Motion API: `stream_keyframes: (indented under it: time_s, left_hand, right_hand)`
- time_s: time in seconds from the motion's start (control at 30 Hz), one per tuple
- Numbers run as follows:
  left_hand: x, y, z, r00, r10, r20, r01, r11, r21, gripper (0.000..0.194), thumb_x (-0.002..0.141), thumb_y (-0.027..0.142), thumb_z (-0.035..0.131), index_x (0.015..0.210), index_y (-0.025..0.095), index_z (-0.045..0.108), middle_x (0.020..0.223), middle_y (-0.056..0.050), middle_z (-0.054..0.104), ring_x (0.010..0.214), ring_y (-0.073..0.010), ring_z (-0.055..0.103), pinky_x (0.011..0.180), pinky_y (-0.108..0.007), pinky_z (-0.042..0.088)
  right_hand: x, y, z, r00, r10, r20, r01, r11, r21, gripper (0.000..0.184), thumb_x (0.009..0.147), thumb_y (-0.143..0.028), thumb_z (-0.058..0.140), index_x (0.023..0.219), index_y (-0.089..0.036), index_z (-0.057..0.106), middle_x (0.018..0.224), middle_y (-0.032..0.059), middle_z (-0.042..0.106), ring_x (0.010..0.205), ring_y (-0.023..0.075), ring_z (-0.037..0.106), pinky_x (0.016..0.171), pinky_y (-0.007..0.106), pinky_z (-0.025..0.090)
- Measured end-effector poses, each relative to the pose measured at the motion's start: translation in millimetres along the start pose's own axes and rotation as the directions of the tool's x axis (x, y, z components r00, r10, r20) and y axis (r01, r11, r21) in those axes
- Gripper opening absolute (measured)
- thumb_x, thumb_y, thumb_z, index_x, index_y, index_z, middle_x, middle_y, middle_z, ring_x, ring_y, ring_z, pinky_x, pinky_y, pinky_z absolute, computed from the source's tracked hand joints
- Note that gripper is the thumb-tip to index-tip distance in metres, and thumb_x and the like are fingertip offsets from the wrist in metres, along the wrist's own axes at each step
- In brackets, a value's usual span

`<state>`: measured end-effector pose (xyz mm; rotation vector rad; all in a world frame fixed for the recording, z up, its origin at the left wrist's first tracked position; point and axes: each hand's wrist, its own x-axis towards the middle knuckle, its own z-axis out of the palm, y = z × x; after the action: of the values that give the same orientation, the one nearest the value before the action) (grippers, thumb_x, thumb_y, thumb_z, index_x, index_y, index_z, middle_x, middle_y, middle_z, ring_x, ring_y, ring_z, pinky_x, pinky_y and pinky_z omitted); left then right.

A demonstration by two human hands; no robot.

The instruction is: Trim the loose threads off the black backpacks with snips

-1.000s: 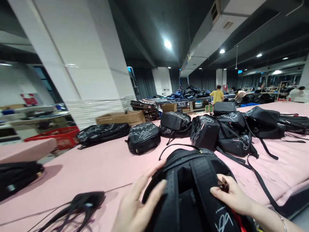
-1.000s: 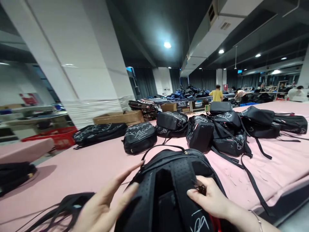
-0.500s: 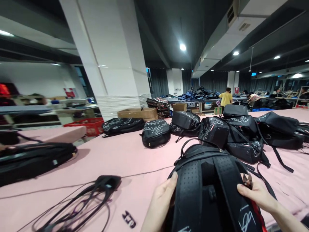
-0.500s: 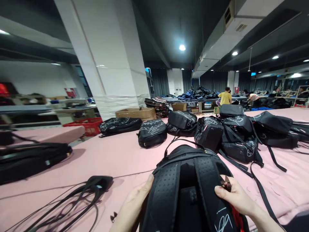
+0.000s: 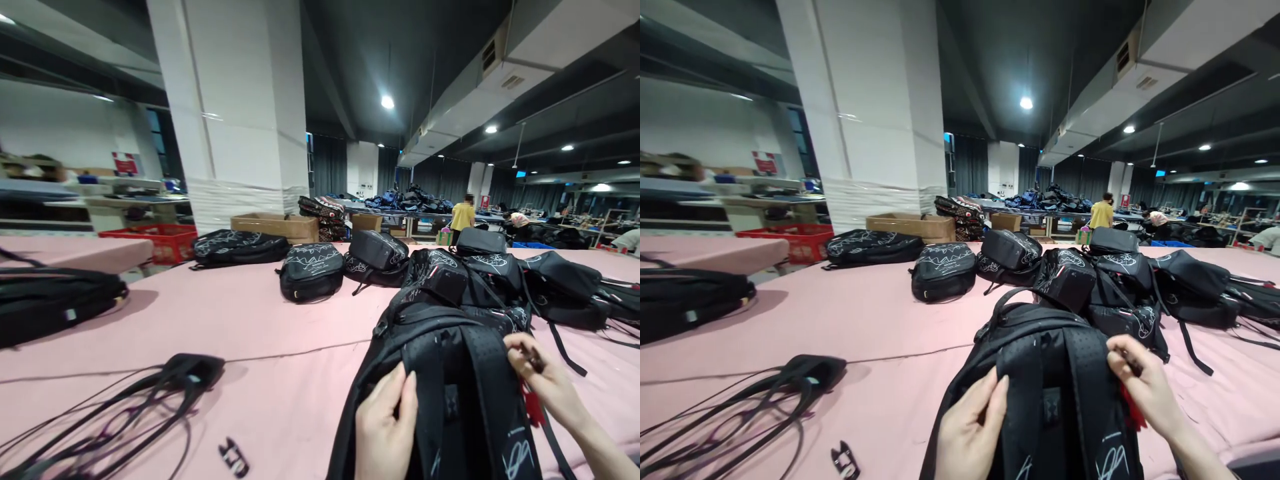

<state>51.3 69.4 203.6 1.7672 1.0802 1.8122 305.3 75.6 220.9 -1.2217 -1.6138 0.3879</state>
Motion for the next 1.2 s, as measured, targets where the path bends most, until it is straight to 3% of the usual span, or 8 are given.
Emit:
stream_keyframes:
  time_s: [0.1, 0.2, 0.4, 0.73, 0.87, 1.03, 1.1, 1.2]
  left_hand:
    - [-9, -3, 13.9, 0.944, 0.330, -0.001, -0.326, 0.933, 0.150, 0.030, 0.080, 0.009, 0.050, 0.108, 0.014, 0.060, 0.097, -0.009, 0.065, 0.088, -0.0152, 0.062, 0.078, -0.023, 0.051]
    - [-9, -3, 23.7, 0.900, 0.436, 0.003, -0.427, 0.878, 0.219, 0.035, 0.079, 0.005, 0.049, 0.112, 0.015, 0.055, 0.096, -0.008, 0.064, 0.086, -0.0147, 0.062, 0.077, -0.023, 0.052]
    - [-4, -1, 25.7, 0.855, 0.519, 0.012, -0.508, 0.832, 0.222, 0.037, 0.079, 0.004, 0.046, 0.114, 0.015, 0.052, 0.094, -0.007, 0.064, 0.084, -0.0133, 0.062, 0.074, -0.019, 0.051]
    - [-4, 3, 23.3, 0.831, 0.557, -0.007, -0.530, 0.794, 0.297, 0.022, 0.079, 0.007, 0.047, 0.097, 0.012, 0.058, 0.087, -0.008, 0.065, 0.080, -0.0152, 0.063, 0.074, -0.023, 0.052]
    - [-4, 4, 23.3, 0.841, 0.541, -0.016, -0.517, 0.812, 0.270, 0.020, 0.079, 0.007, 0.047, 0.094, 0.014, 0.057, 0.084, -0.006, 0.065, 0.078, -0.0134, 0.063, 0.073, -0.021, 0.052]
    - [-4, 4, 18.6, 0.864, 0.502, -0.028, -0.484, 0.846, 0.222, 0.031, 0.079, 0.004, 0.048, 0.108, 0.011, 0.055, 0.093, -0.008, 0.063, 0.082, -0.0117, 0.062, 0.074, -0.017, 0.050]
    - [-5, 3, 17.3, 0.862, 0.504, -0.045, -0.482, 0.845, 0.231, 0.031, 0.078, 0.004, 0.050, 0.108, 0.010, 0.055, 0.091, -0.008, 0.063, 0.082, -0.0111, 0.061, 0.075, -0.017, 0.049]
    - [-6, 3, 17.3, 0.865, 0.500, -0.050, -0.476, 0.847, 0.235, 0.029, 0.078, 0.003, 0.051, 0.105, 0.009, 0.055, 0.090, -0.008, 0.063, 0.082, -0.0103, 0.061, 0.077, -0.016, 0.048]
  right_hand:
    - [14, -28, -9, 0.945, -0.299, -0.132, 0.276, 0.947, -0.166, 0.011, 0.082, -0.028, 0.054, 0.081, -0.019, 0.061, 0.080, 0.0051, 0.056, 0.074, 0.0158, 0.053, 0.065, 0.024, 0.043]
    - [25, -64, -4, 0.875, -0.477, 0.087, 0.485, 0.851, -0.203, 0.011, 0.082, -0.021, 0.055, 0.085, -0.021, 0.065, 0.079, 0.0049, 0.056, 0.074, 0.0144, 0.054, 0.065, 0.023, 0.044]
    - [48, -98, 31, 0.761, -0.522, 0.385, 0.612, 0.774, -0.162, 0.022, 0.080, -0.014, 0.051, 0.095, -0.020, 0.067, 0.083, 0.0043, 0.055, 0.068, 0.0097, 0.056, 0.058, 0.018, 0.043]
    - [70, -113, 40, 0.554, -0.606, 0.571, 0.800, 0.577, -0.164, 0.029, 0.067, 0.000, 0.048, 0.080, -0.019, 0.065, 0.081, -0.0001, 0.056, 0.063, 0.0065, 0.051, 0.051, 0.016, 0.033]
    - [65, -121, 42, 0.586, -0.563, 0.583, 0.765, 0.622, -0.167, 0.021, 0.070, -0.002, 0.042, 0.079, -0.015, 0.056, 0.079, 0.0022, 0.053, 0.062, 0.0092, 0.046, 0.051, 0.018, 0.032]
    - [67, -125, 33, 0.774, -0.535, 0.339, 0.560, 0.828, 0.027, 0.016, 0.085, -0.012, 0.040, 0.070, -0.015, 0.046, 0.070, 0.0013, 0.049, 0.065, 0.0097, 0.046, 0.060, 0.020, 0.038]
    - [70, -123, 27, 0.779, -0.490, 0.391, 0.556, 0.828, -0.072, 0.007, 0.083, -0.019, 0.051, 0.077, -0.015, 0.050, 0.076, 0.0015, 0.053, 0.068, 0.0104, 0.048, 0.062, 0.021, 0.038]
    - [75, -118, 18, 0.733, -0.450, 0.511, 0.610, 0.766, -0.201, 0.020, 0.080, -0.025, 0.059, 0.096, -0.016, 0.052, 0.094, 0.0039, 0.058, 0.081, 0.0129, 0.052, 0.070, 0.023, 0.041]
